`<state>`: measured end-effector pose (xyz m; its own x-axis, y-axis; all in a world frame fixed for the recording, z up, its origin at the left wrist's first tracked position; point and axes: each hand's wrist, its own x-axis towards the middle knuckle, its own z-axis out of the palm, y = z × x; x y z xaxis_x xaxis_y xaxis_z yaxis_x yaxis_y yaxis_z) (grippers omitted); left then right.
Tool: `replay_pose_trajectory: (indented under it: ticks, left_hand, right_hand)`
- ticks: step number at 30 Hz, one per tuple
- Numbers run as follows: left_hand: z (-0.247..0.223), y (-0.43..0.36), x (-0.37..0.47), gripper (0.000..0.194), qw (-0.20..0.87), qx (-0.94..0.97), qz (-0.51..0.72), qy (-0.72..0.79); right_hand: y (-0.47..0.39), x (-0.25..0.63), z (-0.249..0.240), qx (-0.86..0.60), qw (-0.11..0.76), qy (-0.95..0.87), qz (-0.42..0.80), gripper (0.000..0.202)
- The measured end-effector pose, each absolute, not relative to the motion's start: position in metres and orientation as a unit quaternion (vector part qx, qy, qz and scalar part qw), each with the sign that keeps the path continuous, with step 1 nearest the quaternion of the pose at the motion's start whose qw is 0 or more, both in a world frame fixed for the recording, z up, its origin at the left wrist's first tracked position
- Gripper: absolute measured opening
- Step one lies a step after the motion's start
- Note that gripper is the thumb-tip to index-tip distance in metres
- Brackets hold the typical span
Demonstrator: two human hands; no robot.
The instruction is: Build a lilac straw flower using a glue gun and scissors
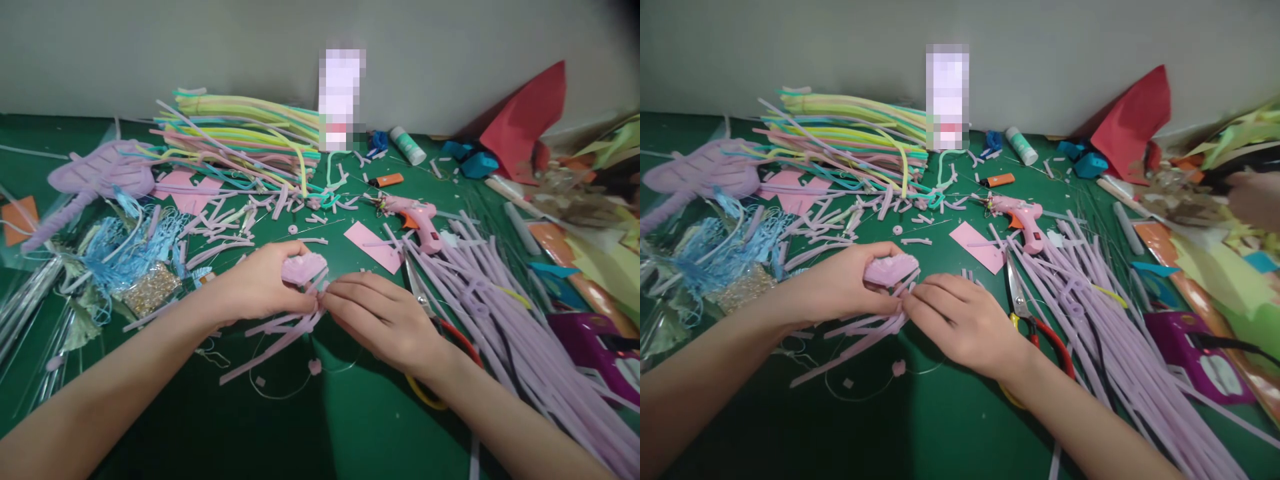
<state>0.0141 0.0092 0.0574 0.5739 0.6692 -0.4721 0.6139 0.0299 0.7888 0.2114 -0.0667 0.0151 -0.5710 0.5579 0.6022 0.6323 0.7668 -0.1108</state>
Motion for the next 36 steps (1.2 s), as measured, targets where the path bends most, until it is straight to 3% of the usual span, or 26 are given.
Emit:
replay_pose_trajectory:
  ticks: [13,25,31,36]
  left_hand:
    - [0.050,0.006,0.012,0.022,0.566,0.664,0.061,0.485]
    - [0.044,0.009,0.008,0.032,0.806,0.427,0.119,0.392]
    - [0.047,0.006,0.008,0.031,0.756,0.499,0.116,0.406]
    - [0.047,0.004,0.011,0.029,0.711,0.546,0.116,0.428]
  right_hand:
    - [-0.071,0.214,0.006,-0.352,0.319,-0.880,-0.022,0.019]
    - [-0.071,0.213,0.006,-0.355,0.357,-0.864,-0.012,0.030]
    - [-0.071,0.212,0.006,-0.351,0.364,-0.863,0.003,0.033]
    - [-0.073,0.208,0.011,-0.416,0.371,-0.830,-0.030,0.023]
